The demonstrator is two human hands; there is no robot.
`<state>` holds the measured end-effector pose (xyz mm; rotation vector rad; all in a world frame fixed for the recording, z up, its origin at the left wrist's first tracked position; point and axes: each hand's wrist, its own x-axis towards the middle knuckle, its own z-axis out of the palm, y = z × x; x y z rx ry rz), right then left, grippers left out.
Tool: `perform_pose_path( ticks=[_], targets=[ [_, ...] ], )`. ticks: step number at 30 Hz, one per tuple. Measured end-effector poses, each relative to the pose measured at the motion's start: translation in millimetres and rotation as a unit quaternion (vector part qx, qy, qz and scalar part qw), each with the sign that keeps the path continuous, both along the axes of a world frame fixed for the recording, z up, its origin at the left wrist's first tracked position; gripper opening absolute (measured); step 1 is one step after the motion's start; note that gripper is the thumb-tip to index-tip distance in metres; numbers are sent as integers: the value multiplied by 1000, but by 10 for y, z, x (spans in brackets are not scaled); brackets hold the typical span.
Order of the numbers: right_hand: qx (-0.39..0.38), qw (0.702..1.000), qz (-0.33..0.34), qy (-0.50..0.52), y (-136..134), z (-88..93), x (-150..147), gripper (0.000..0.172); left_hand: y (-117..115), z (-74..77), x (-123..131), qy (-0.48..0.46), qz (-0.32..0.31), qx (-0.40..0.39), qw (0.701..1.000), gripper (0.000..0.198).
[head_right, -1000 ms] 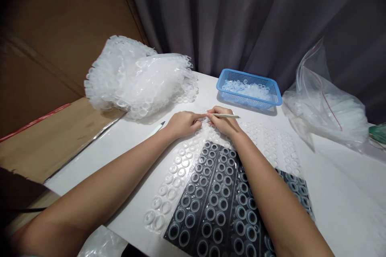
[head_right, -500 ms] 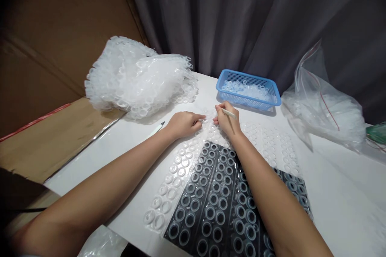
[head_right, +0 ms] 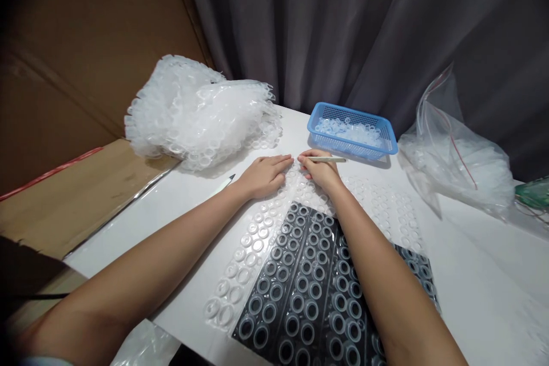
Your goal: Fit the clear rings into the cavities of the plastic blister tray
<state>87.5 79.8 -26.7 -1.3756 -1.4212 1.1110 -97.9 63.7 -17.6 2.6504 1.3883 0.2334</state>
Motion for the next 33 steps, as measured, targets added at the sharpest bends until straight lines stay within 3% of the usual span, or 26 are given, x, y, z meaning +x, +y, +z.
perform_pose_path(
  ticks=[20,27,29,33],
  targets=[
    [15,998,-2,-67,-41,21,-39,22,6,-10,-5,3,-2,1,1000,54],
    [128,979,35,-156,-82,24,-65,18,-7,-19,4,4,-3,10,1000,54],
    [126,982,6,-138,-94,15,-68,19,-8,-22,7,9,0,13,1000,54],
    [99,986,-120,-65,-91,-23,-41,23,-6,-23,3,13,2,12,1000,52]
  ],
)
